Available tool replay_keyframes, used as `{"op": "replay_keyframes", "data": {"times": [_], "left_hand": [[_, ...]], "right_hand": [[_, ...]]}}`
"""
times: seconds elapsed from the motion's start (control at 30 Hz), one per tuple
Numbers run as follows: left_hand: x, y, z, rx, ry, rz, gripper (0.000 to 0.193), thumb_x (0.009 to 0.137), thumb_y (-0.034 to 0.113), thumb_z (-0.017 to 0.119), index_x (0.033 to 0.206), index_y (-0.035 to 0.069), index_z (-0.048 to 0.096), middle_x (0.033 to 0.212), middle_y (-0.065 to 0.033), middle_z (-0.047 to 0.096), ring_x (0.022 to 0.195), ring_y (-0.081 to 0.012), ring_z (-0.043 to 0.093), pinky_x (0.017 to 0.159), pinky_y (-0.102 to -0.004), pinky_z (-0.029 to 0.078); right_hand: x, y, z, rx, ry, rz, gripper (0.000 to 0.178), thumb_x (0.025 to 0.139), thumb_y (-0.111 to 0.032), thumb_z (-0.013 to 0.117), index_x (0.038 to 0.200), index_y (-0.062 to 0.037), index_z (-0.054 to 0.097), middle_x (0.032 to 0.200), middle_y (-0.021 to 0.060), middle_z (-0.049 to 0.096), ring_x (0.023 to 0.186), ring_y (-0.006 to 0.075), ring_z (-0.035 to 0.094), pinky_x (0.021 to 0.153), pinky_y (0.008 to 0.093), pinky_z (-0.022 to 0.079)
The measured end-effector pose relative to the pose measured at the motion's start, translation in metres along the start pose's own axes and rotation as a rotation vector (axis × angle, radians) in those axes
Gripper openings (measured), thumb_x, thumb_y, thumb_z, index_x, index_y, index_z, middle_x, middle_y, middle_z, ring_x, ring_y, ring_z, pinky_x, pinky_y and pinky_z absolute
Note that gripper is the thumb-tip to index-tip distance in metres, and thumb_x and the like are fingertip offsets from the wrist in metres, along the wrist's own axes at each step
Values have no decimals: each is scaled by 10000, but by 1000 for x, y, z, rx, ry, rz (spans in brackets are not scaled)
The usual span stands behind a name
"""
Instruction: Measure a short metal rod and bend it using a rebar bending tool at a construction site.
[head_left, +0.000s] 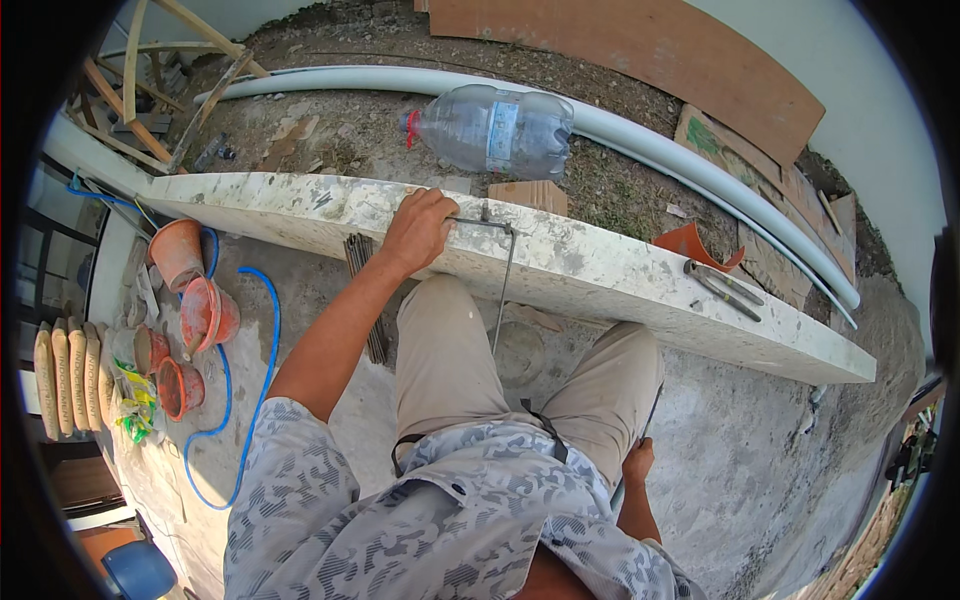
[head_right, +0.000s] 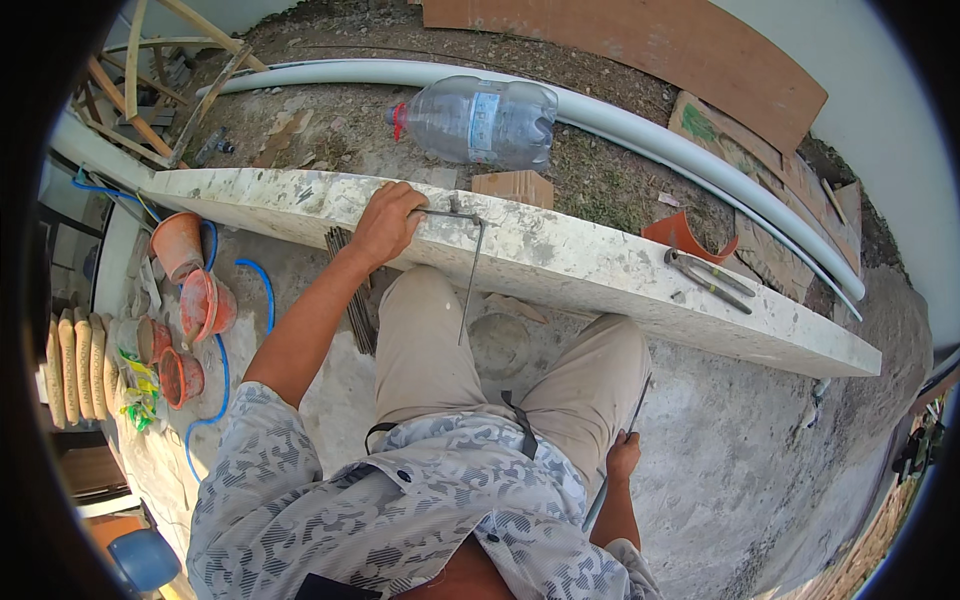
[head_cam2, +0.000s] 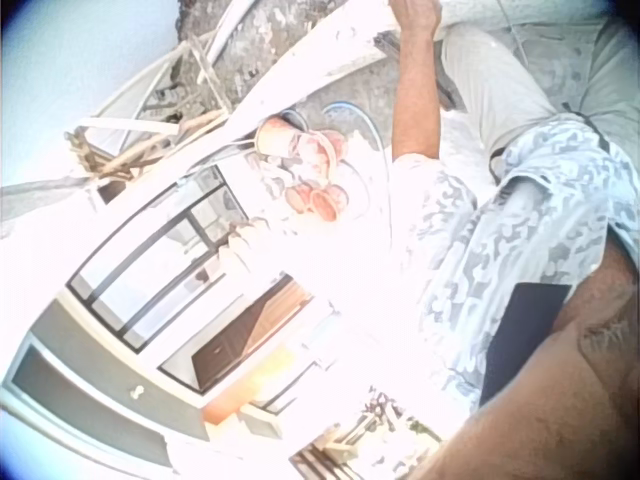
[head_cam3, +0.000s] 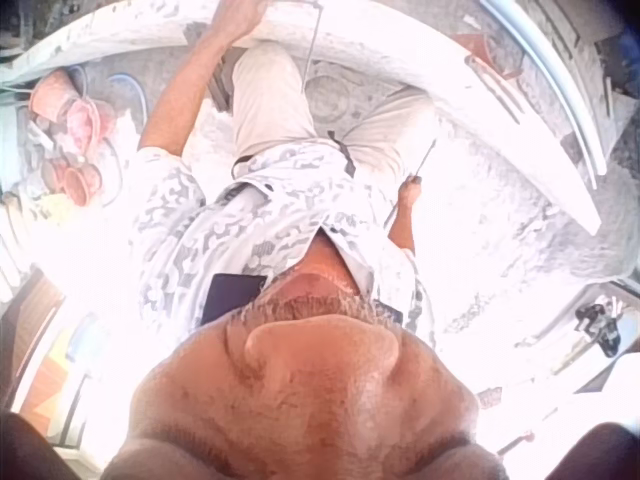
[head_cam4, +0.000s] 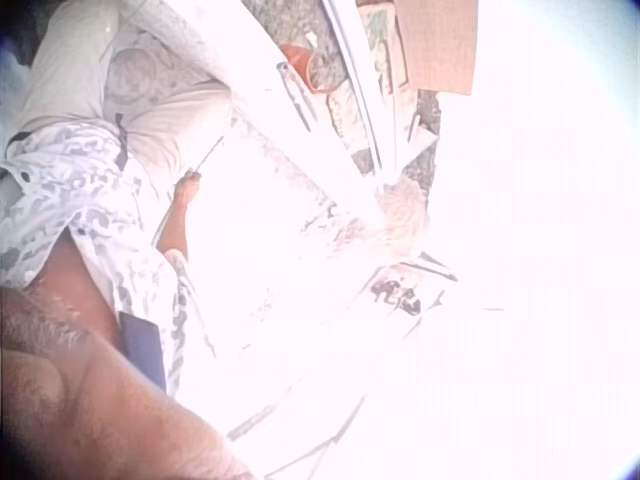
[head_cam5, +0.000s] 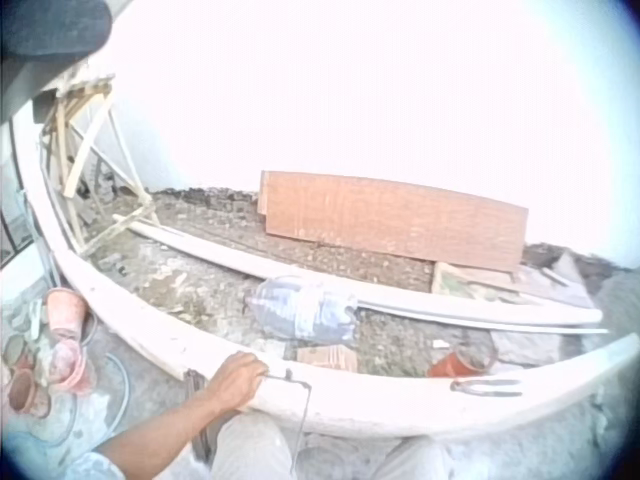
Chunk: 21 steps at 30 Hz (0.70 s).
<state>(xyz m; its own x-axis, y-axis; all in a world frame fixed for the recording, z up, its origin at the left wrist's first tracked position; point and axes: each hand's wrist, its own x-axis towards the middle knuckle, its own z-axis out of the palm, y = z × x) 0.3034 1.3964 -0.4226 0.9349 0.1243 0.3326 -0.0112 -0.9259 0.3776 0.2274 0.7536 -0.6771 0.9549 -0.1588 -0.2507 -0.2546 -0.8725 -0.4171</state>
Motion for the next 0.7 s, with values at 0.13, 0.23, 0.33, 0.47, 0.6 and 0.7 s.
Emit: {"op": "replay_keyframes", "data": {"times": [0.13,0.23,0.33,0.47,0.6,0.7], "left_hand": [[-11,-6,-14,130,-121,34,143,886,14,634,1028,10,644,1037,-171,620,1059,-383,574,935,-467,459],[-2,9,-20,108,-156,91,114,922,8,601,1036,6,604,1039,-181,614,1010,-389,587,882,-474,469],[-7,20,-27,-102,-200,-102,101,974,31,572,1070,0,564,1007,-193,613,903,-388,581,832,-455,470],[-19,24,-40,-290,-206,-237,89,1007,56,552,1074,1,534,833,-120,591,791,-252,595,773,-386,490],[-50,19,-34,-686,-85,-301,79,1027,65,542,1097,34,561,846,-28,595,684,-88,502,624,-268,423],[-63,39,-24,-1059,83,-557,72,1041,80,552,1108,62,572,855,-9,602,611,-24,425,526,-193,340]], "right_hand": [[12,90,84,206,-196,63,264,980,-238,574,961,25,595,945,335,696,892,514,684,736,571,511],[-11,91,106,364,-232,120,281,969,-250,580,969,30,597,958,337,697,910,518,683,753,569,516],[-20,80,97,405,-205,134,299,958,-262,586,978,36,598,971,339,698,928,521,681,770,566,521],[-17,61,83,179,-187,233,357,937,-296,618,1024,49,599,1012,346,699,979,520,678,818,559,532],[-13,35,44,-35,-235,284,431,932,-313,680,1108,66,575,1054,353,696,1024,503,681,864,544,550],[6,37,21,-117,-184,316,452,947,-305,701,1144,76,559,1061,341,700,1041,490,683,876,527,558]]}}
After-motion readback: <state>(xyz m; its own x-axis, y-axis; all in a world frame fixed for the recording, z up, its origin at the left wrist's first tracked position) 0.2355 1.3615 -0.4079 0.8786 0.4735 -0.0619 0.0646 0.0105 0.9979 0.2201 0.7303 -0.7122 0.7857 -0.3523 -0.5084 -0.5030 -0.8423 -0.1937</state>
